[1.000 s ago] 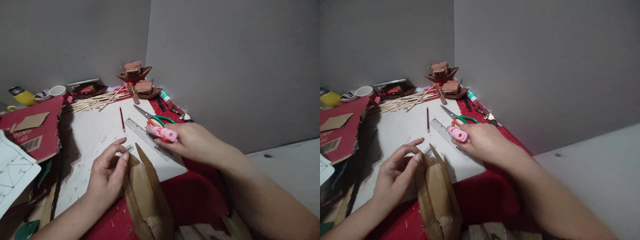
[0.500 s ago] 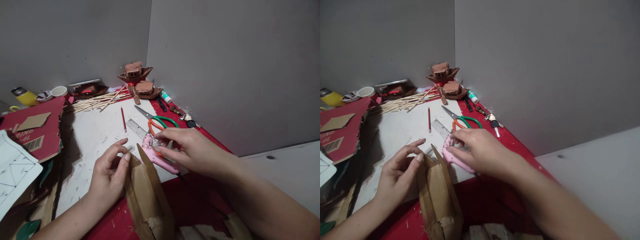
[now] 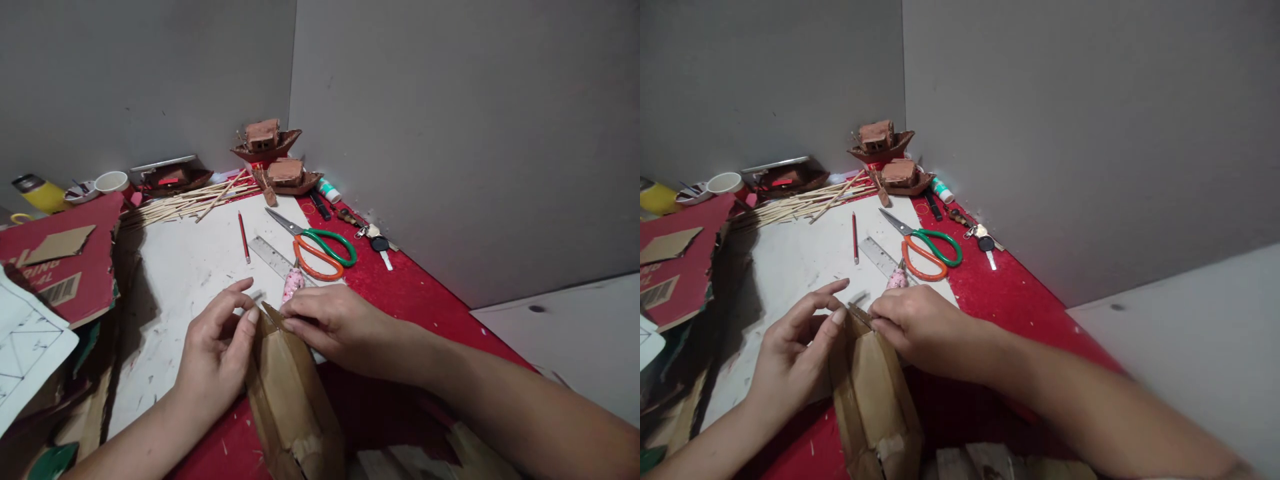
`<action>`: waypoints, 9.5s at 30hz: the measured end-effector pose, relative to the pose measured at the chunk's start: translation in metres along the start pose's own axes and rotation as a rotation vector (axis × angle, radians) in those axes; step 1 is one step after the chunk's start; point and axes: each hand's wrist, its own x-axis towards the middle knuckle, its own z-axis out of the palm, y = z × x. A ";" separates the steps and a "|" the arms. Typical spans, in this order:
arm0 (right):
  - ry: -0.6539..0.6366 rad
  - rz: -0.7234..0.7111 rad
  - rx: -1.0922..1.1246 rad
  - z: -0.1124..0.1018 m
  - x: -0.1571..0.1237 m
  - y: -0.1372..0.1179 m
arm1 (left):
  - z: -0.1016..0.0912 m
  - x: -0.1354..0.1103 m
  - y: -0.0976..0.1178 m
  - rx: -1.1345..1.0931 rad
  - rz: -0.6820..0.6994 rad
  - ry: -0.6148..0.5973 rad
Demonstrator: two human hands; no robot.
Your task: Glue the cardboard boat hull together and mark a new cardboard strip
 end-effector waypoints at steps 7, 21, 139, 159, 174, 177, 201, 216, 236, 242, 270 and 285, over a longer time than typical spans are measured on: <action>-0.057 0.057 -0.004 0.004 0.002 -0.004 | 0.001 -0.001 -0.004 0.055 0.005 -0.013; -0.104 0.121 0.013 0.003 0.001 -0.006 | 0.000 -0.002 0.012 -0.159 -0.202 -0.024; 0.416 0.335 -0.021 -0.031 0.001 0.003 | -0.006 0.011 0.000 -0.315 -0.351 -0.474; 0.219 0.439 0.472 -0.031 -0.006 0.000 | -0.004 0.012 -0.001 -0.277 -0.344 -0.480; 0.020 0.262 0.161 -0.032 -0.003 -0.007 | -0.003 0.011 -0.001 -0.325 -0.347 -0.479; -0.069 0.251 0.071 -0.025 -0.001 -0.009 | -0.003 0.011 0.001 -0.347 -0.333 -0.484; -0.247 0.232 -0.084 -0.012 0.000 -0.017 | -0.002 0.004 0.004 -0.329 -0.324 -0.437; -0.270 0.191 -0.098 -0.010 -0.001 -0.015 | 0.000 0.002 0.000 -0.237 -0.298 -0.429; -0.268 0.235 0.020 -0.011 0.004 -0.016 | 0.009 -0.001 -0.001 -0.468 -0.373 -0.304; -0.242 0.166 -0.021 -0.010 0.005 -0.016 | 0.013 0.000 -0.001 -0.360 -0.284 -0.161; -0.408 0.155 -0.172 -0.009 0.014 -0.021 | 0.012 -0.002 -0.005 -0.536 -0.425 -0.274; -0.186 0.208 0.136 -0.007 0.006 -0.014 | 0.004 0.000 0.012 -0.550 -0.402 -0.289</action>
